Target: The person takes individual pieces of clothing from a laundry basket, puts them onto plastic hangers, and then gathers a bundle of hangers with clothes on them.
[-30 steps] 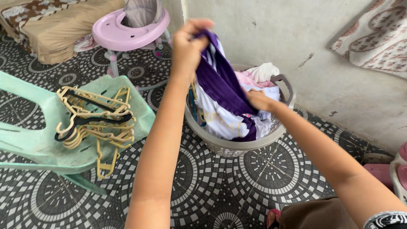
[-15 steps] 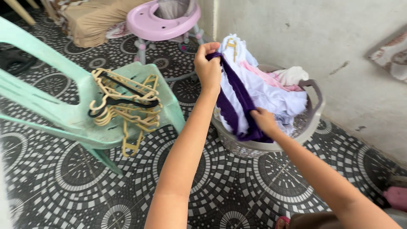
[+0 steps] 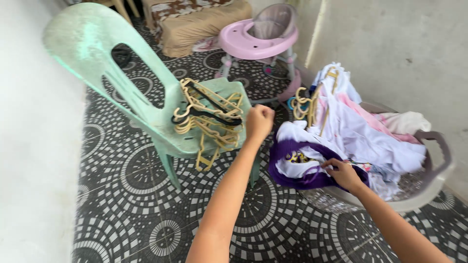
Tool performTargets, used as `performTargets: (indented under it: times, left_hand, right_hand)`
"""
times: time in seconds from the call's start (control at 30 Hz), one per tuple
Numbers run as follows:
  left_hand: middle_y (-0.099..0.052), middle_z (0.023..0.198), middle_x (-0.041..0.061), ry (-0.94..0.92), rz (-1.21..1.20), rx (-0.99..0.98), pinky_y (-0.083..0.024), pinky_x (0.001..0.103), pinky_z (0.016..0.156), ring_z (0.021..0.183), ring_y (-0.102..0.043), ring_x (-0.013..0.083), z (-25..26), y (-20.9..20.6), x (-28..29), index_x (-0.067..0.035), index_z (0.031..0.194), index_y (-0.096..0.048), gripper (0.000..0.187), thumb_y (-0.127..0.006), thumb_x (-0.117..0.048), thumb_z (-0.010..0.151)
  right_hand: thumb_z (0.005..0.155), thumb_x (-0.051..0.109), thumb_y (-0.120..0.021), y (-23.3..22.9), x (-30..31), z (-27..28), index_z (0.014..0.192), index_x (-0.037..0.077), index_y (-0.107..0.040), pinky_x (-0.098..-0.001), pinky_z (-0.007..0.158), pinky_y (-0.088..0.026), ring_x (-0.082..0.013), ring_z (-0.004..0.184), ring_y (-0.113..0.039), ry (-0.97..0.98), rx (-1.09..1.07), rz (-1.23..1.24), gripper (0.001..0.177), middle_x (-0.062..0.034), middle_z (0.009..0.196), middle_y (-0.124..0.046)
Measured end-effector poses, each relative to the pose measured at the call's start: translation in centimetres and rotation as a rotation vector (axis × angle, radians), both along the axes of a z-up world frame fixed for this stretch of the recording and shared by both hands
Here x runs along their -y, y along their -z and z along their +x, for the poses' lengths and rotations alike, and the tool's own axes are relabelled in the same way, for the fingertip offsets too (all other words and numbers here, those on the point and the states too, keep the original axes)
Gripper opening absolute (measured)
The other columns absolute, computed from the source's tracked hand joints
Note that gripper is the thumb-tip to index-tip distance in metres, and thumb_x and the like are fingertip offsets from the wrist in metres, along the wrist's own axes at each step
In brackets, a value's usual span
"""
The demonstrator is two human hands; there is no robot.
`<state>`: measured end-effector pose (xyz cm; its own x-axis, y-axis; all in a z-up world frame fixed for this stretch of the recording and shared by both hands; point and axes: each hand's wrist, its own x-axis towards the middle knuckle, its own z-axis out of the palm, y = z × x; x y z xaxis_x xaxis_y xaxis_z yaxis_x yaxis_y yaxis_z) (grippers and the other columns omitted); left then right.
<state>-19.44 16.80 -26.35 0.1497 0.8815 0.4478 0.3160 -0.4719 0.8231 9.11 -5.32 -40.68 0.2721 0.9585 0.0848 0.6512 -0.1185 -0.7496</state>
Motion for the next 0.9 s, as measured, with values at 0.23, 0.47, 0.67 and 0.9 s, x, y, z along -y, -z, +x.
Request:
performTargets:
  times: [0.23, 0.47, 0.67, 0.9]
  left_hand:
    - [-0.065, 0.107, 0.019, -0.496, 0.079, -0.142, -0.054, 0.046, 0.083, 0.097, -0.066, 0.0369, -11.8, 1.2, -6.5, -0.006, 0.1, -0.071, 0.018, -0.065, -0.007, 0.084]
    - [-0.05, 0.124, 0.023, -0.507, -0.296, -0.421, -0.055, 0.05, 0.086, 0.103, -0.063, 0.041, -13.1, -1.2, -7.1, -0.013, 0.132, -0.058, 0.034, -0.056, -0.034, 0.106]
    - [-0.052, 0.128, 0.025, -0.528, -0.535, -0.344, -0.059, 0.046, 0.089, 0.109, -0.066, 0.0388, -12.7, -1.7, -8.8, 0.002, 0.151, -0.025, 0.068, -0.059, -0.021, 0.098]
    - [-0.045, 0.136, 0.032, -0.607, -0.52, -0.218, -0.06, 0.044, 0.091, 0.111, -0.065, 0.0436, -12.9, -1.3, -8.8, 0.006, 0.136, -0.036, 0.055, -0.064, -0.019, 0.096]
  right_hand:
    - [0.094, 0.03, -0.064, 2.1, 3.0, -1.2, 0.117, 0.014, -0.07, -0.0494, 0.086, -0.053, -0.0384, 0.098, -0.069, 0.3, 0.495, -0.139, 0.029, -0.0175, 0.103, -0.071]
    - [0.081, 0.046, -0.074, 1.1, 4.7, -1.6, 0.117, 0.024, -0.077, -0.0433, 0.097, -0.051, -0.041, 0.125, -0.055, 0.477, 0.574, -0.292, 0.043, -0.0254, 0.12, -0.064]
    - [0.092, 0.04, -0.061, 3.0, 3.4, 1.4, 0.126, 0.025, -0.077, -0.0415, 0.101, -0.054, -0.0333, 0.108, -0.073, 0.188, 0.337, -0.395, 0.041, -0.0179, 0.118, -0.076]
    - [0.085, 0.042, -0.079, -3.9, 4.5, -1.3, 0.127, 0.011, -0.074, -0.0405, 0.095, -0.055, -0.0346, 0.101, -0.074, 0.5, 0.319, -0.281, 0.052, -0.0224, 0.107, -0.078]
